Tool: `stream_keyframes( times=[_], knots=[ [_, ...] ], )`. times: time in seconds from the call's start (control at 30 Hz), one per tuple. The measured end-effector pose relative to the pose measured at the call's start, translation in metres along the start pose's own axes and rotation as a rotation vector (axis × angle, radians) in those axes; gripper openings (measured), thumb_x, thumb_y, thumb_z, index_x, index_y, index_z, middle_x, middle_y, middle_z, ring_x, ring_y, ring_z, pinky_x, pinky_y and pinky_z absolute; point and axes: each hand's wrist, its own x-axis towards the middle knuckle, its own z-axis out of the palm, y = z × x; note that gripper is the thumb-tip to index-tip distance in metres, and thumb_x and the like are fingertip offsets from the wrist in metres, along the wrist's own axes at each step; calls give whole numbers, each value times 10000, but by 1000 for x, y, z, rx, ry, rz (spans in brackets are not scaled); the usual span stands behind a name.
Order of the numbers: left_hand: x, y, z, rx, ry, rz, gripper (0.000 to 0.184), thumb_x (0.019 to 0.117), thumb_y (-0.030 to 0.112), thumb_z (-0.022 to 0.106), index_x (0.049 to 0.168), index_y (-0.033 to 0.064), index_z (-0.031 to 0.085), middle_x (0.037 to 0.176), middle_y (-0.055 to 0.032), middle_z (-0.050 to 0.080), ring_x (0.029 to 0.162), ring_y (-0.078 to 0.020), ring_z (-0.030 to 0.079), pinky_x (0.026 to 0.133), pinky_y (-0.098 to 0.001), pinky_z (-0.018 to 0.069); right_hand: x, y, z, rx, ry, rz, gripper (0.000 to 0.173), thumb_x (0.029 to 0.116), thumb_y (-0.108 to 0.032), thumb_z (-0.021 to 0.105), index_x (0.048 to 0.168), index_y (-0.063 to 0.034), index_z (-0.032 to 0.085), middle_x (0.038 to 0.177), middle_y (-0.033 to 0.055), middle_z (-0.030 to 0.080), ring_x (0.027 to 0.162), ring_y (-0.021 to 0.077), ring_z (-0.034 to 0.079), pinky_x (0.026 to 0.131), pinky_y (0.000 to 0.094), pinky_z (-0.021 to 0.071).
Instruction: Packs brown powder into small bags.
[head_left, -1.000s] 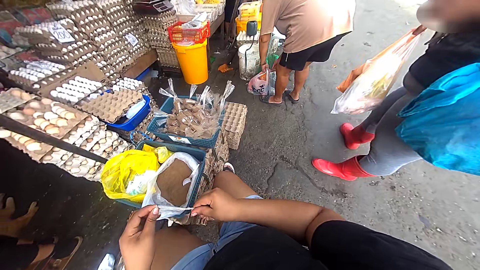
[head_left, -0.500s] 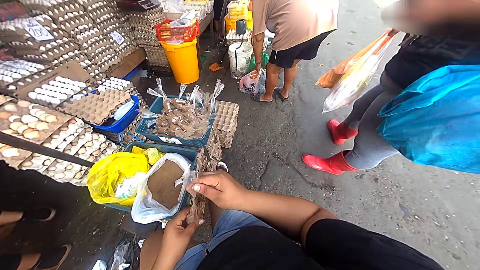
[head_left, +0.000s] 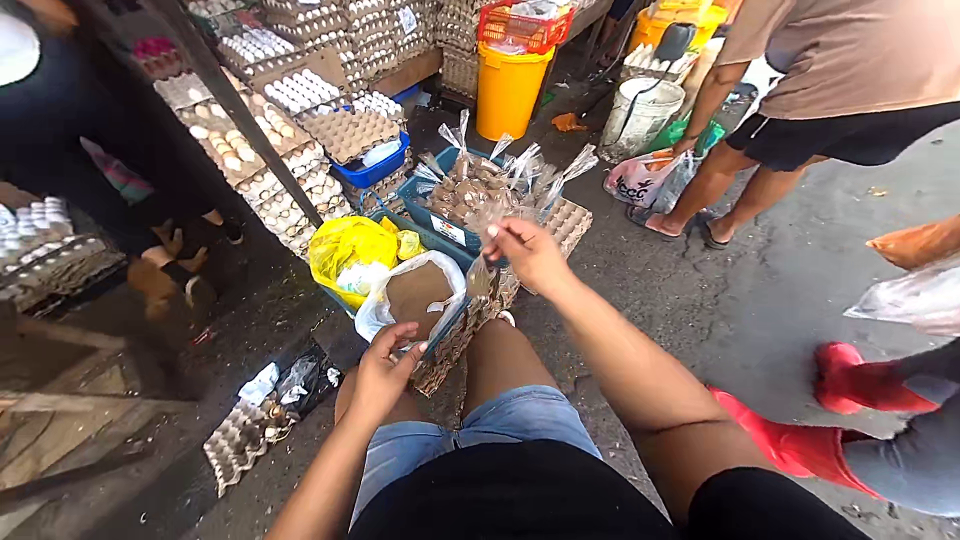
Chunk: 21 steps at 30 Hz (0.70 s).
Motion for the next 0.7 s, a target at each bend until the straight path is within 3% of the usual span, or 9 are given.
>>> stream_keyframes(
  times=[0.07, 0.13, 0.23, 0.4, 0.47, 0.57, 0.6, 0.63, 0.7],
  knots=[
    [0, -2, -7, -13, 40, -11, 329, 959, 128, 683, 1228, -58, 649, 1192, -150, 683, 1050, -118, 691, 922, -263, 580, 25, 0, -23, 66, 230, -138, 265, 1071, -156, 503, 1153, 44, 656, 988, 77, 712, 839, 106, 710, 813, 325, 617],
    [-1, -2, -11, -6, 56, -41, 338, 959, 132, 685, 1243, -47, 645, 1210, -144, 676, 1051, -112, 691, 914, -254, 583, 35, 10, -40, 152, 371, -151, 289, 1064, -143, 504, 1274, 36, 590, 1132, 90, 668, 905, 116, 699, 828, 322, 615],
    [0, -3, -12, 32, 94, -48, 347, 942, 102, 696, 1255, -39, 649, 1260, -171, 644, 1051, -125, 690, 886, -248, 589, 5, 48, -29, 166, 448, 107, 446, 1037, -119, 542, 1461, -18, 446, 1299, 159, 579, 971, 191, 676, 828, 365, 591],
    [15, -11, -8, 212, 68, -143, 379, 971, 78, 657, 1342, 14, 621, 1415, -218, 539, 1148, -191, 659, 931, -281, 571, -71, 108, 35, 227, 311, 500, 455, 1034, -63, 524, 1458, 60, 415, 1264, 205, 588, 923, 176, 659, 771, 308, 561],
    [29, -17, -8, 286, 107, -117, 316, 986, 83, 628, 1281, -25, 657, 1293, -218, 638, 1138, -219, 666, 998, -334, 536, -93, 114, 60, 207, 170, 515, 470, 1029, -74, 538, 1461, 63, 412, 1266, 203, 589, 926, 177, 663, 783, 314, 570],
    [54, -27, 0, 259, 230, -73, 173, 976, 150, 677, 1023, -6, 734, 904, -89, 721, 849, -125, 684, 832, -318, 560, -117, 119, 89, 116, -32, 433, 508, 1029, -132, 554, 1478, 54, 404, 1277, 199, 609, 943, 198, 685, 820, 338, 587],
    [64, -27, 3, 285, 176, -64, 167, 978, 152, 675, 1016, 4, 743, 922, -90, 725, 871, -139, 687, 847, -337, 559, -124, 122, 100, 88, -80, 375, 524, 1023, -127, 553, 1480, 76, 398, 1274, 220, 606, 931, 209, 679, 814, 340, 582],
    [74, -26, 6, 353, 46, -84, 186, 987, 148, 668, 1080, 12, 754, 1082, -133, 732, 1040, -209, 691, 969, -402, 542, -131, 130, 110, 41, -128, 307, 542, 1017, -137, 554, 1484, 87, 395, 1277, 235, 602, 929, 219, 671, 813, 343, 577],
    [96, -26, 18, 538, -279, -195, 340, 1001, 196, 650, 1325, 97, 682, 1513, -185, 507, 1419, -338, 464, 1184, -517, 362, -143, 149, 122, -85, -229, 190, 561, 1011, -168, 574, 1487, 85, 418, 1299, 264, 605, 923, 260, 681, 813, 373, 581]
  ],
)
